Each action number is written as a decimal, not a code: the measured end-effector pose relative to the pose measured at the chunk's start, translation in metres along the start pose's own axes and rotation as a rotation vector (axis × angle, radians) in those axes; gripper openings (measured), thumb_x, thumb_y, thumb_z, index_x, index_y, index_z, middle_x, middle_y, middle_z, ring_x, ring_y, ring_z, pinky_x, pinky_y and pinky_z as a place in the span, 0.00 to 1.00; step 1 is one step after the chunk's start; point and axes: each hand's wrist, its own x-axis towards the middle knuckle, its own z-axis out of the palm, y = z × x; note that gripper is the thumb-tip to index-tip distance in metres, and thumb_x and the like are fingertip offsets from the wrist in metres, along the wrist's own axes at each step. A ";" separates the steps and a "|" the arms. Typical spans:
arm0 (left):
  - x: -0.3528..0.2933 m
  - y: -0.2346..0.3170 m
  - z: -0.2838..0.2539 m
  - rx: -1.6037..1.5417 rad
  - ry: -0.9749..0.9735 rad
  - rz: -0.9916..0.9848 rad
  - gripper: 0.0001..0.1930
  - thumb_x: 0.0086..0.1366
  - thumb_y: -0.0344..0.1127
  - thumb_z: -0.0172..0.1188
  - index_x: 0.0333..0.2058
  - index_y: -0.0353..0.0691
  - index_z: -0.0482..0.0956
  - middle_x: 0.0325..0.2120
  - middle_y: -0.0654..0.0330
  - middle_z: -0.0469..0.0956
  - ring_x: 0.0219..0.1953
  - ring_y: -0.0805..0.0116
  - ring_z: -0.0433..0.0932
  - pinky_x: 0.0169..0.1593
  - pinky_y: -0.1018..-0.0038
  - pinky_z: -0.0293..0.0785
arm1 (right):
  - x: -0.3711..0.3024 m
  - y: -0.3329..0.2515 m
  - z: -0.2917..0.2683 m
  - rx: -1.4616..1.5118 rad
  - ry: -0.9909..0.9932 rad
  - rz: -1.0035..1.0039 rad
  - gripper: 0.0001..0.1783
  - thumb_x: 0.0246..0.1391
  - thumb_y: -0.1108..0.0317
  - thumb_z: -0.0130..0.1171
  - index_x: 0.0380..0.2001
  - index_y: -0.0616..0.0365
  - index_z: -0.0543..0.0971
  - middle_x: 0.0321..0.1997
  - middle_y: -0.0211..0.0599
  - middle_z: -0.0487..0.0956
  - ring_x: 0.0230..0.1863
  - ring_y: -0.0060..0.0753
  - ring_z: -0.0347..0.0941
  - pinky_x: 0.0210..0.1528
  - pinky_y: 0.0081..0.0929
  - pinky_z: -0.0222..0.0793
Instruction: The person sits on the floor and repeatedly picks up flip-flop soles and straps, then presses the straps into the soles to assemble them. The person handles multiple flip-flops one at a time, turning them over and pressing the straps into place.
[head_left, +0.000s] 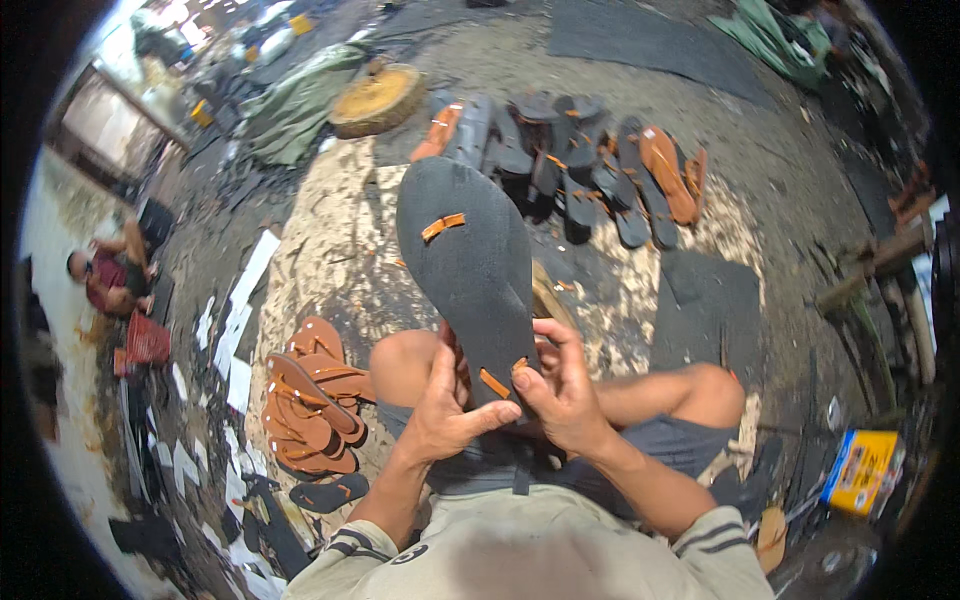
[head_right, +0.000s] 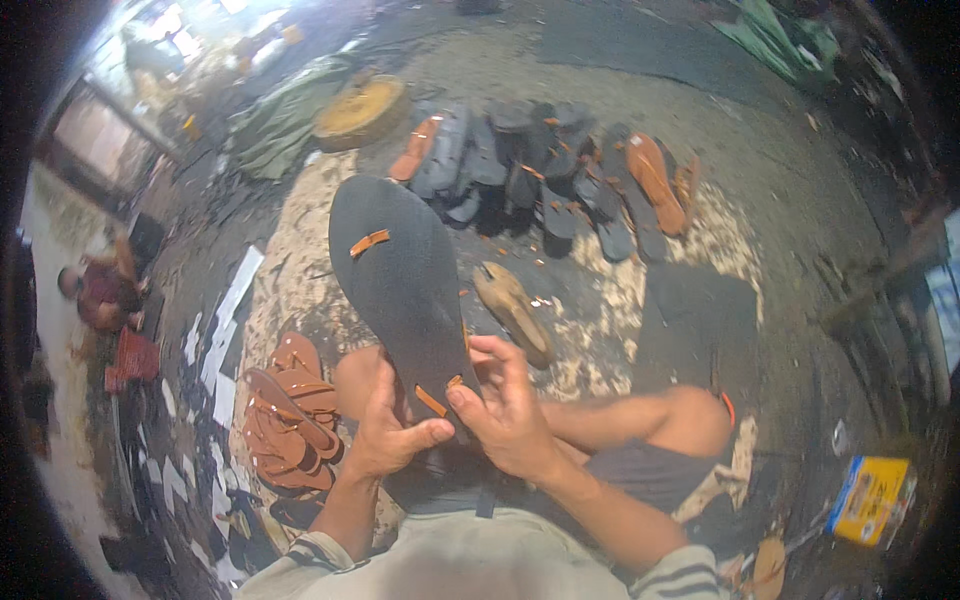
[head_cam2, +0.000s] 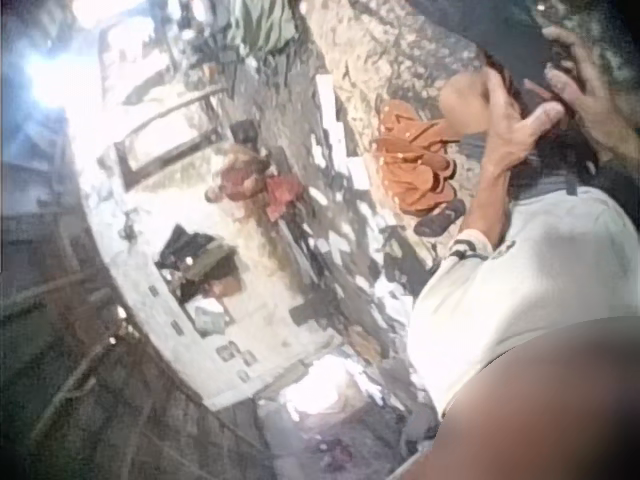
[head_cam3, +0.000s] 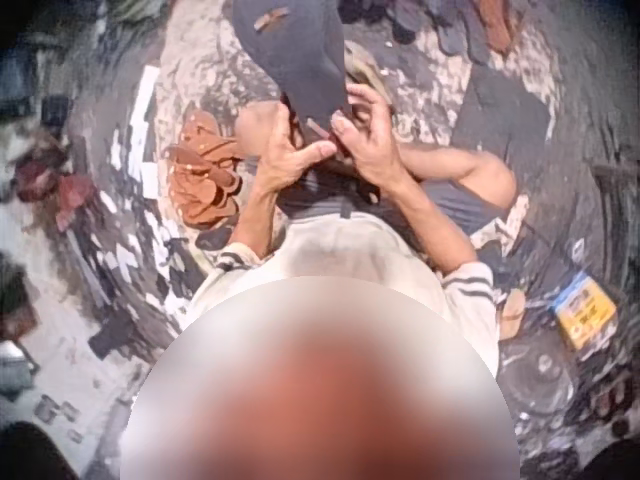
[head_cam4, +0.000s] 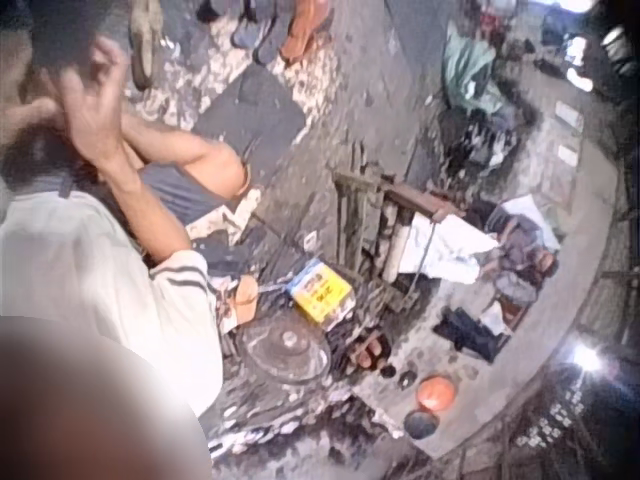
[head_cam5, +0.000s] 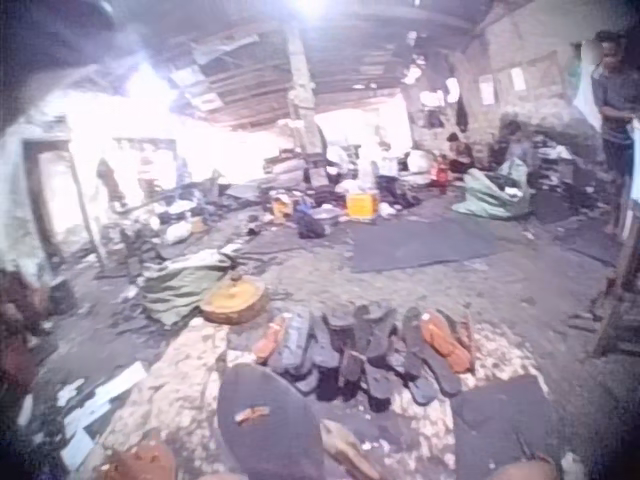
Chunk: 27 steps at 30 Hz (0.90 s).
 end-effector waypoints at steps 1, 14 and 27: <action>0.001 0.001 -0.002 -0.064 0.060 0.107 0.63 0.62 0.36 0.73 0.75 0.34 0.24 0.75 0.46 0.44 0.77 0.57 0.47 0.76 0.62 0.48 | 0.002 -0.004 0.001 -0.086 0.057 -0.017 0.49 0.59 0.57 0.72 0.70 0.63 0.51 0.70 0.50 0.62 0.70 0.39 0.60 0.68 0.41 0.64; 0.004 0.002 -0.142 -0.527 0.736 0.260 0.32 0.78 0.57 0.46 0.67 0.36 0.66 0.65 0.56 0.70 0.64 0.56 0.71 0.68 0.61 0.66 | 0.048 -0.004 0.014 -0.611 -0.076 0.021 0.32 0.59 0.56 0.70 0.59 0.67 0.77 0.53 0.54 0.84 0.56 0.41 0.80 0.59 0.34 0.73; -0.245 -0.002 -0.401 1.118 1.461 -0.205 0.35 0.70 0.56 0.61 0.63 0.31 0.72 0.61 0.42 0.74 0.61 0.41 0.72 0.66 0.54 0.66 | 0.158 0.048 -0.352 -1.010 0.948 0.123 0.38 0.62 0.37 0.56 0.43 0.71 0.83 0.42 0.62 0.85 0.46 0.62 0.83 0.49 0.47 0.75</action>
